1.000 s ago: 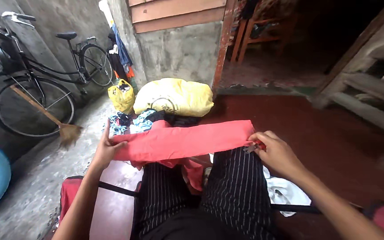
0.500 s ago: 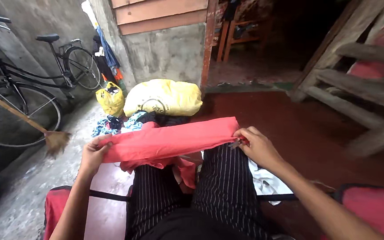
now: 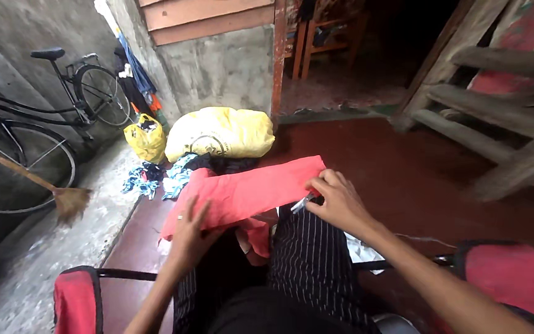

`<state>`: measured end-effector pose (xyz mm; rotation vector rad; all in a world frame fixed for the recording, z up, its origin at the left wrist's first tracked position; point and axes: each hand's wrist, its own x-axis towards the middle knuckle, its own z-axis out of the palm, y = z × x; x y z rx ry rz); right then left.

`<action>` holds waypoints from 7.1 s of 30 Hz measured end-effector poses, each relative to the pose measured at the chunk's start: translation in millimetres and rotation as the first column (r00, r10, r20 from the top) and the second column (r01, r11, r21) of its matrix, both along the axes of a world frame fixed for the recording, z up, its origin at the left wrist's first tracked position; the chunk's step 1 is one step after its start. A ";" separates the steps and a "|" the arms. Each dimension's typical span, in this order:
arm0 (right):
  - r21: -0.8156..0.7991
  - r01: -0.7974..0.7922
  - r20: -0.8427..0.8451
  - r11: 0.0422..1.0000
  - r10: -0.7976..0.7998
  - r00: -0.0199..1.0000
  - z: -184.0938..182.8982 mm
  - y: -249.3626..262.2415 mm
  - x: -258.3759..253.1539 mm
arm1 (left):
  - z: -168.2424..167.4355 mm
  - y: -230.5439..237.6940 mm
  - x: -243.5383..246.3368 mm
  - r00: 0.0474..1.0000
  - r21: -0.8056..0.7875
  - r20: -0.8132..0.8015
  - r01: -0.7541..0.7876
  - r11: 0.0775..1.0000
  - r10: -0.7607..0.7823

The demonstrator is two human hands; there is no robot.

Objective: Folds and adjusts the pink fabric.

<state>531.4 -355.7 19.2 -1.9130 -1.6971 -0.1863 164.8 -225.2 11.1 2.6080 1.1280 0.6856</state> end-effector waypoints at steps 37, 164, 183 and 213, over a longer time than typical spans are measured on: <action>-0.013 0.304 -0.312 0.953 -0.292 0.904 59.8 -1.7 67.0 | 131.1 105.8 -26.5 0.992 0.037 -0.124 -0.032 0.999 0.037; 0.363 0.145 -0.902 0.921 0.308 0.302 392.6 166.4 -20.2 | 374.5 152.3 25.6 0.691 -0.070 0.723 0.080 0.994 -0.005; 0.121 0.103 -0.777 0.987 0.030 0.629 364.1 173.0 -20.3 | 345.7 161.9 -3.8 0.897 -0.197 0.412 -0.084 0.977 0.160; 0.000 -0.216 -0.671 0.976 0.160 0.724 341.1 180.8 -29.9 | 342.0 83.9 45.5 0.791 -0.030 0.184 0.598 0.801 -0.584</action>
